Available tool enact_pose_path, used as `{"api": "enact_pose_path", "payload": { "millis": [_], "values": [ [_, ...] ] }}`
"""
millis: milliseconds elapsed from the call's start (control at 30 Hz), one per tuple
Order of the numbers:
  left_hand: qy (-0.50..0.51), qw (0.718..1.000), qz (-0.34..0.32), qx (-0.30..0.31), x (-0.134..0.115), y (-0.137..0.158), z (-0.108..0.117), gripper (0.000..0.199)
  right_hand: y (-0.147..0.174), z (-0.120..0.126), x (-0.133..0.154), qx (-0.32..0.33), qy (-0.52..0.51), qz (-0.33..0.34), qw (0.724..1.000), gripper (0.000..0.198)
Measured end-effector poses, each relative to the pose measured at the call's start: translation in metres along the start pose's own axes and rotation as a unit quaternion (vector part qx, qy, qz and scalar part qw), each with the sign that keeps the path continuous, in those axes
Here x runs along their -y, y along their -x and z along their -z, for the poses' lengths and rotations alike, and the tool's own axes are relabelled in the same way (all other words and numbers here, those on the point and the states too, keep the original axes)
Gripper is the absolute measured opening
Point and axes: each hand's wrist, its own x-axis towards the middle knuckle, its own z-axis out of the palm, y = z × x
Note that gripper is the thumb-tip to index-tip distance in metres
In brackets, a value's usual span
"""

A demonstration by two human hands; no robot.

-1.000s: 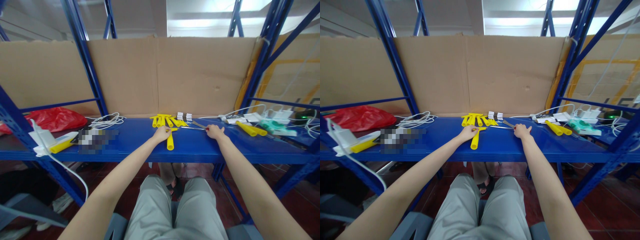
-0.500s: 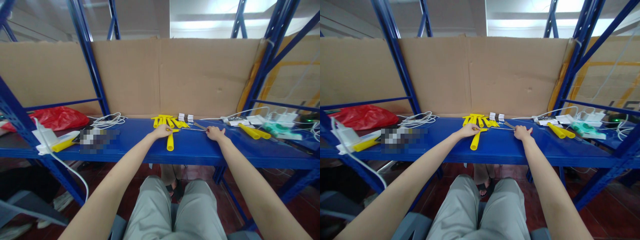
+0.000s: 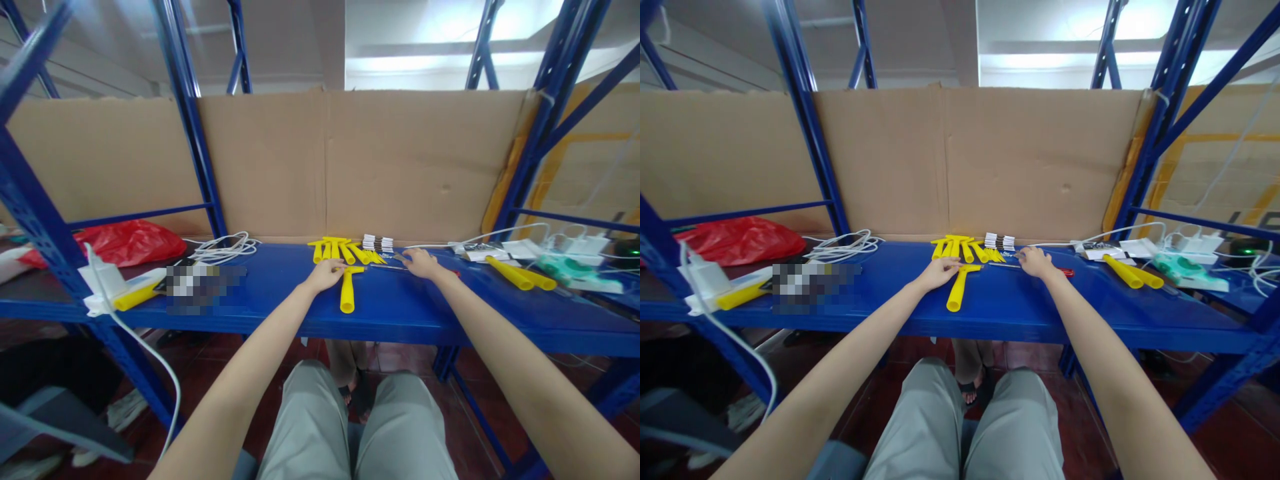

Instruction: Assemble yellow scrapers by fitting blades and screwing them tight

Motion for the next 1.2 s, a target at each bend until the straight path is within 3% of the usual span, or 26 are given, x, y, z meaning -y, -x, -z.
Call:
{"api": "enact_pose_path", "payload": {
  "millis": [200, 433, 600, 833, 1000, 1200],
  "values": [
    [-0.051, 0.997, -0.046, 0.015, 0.000, 0.005, -0.001, 0.031, -0.037, -0.004, 0.019, 0.018, -0.057, -0.028, 0.998, 0.046],
    [-0.075, 0.996, -0.016, -0.042, -0.001, 0.006, -0.003, 0.031, -0.077, -0.017, 0.024, -0.018, -0.146, -0.135, 0.980, 0.049],
    [-0.072, 0.996, -0.008, -0.054, -0.002, 0.009, -0.001, 0.031, -0.098, -0.021, 0.032, -0.020, -0.163, -0.146, 0.976, 0.053],
    [-0.067, 0.996, -0.026, -0.049, -0.009, 0.011, 0.001, 0.031, -0.106, -0.019, 0.045, -0.017, -0.128, -0.193, 0.973, 0.047],
    [-0.071, 0.996, -0.034, -0.046, -0.009, 0.012, 0.000, 0.031, -0.105, -0.023, 0.053, -0.038, -0.105, -0.222, 0.969, 0.051],
    [-0.073, 0.996, -0.040, -0.037, -0.009, 0.012, 0.000, 0.031, -0.104, -0.024, 0.062, -0.076, -0.105, -0.242, 0.961, 0.041]
  ]
}}
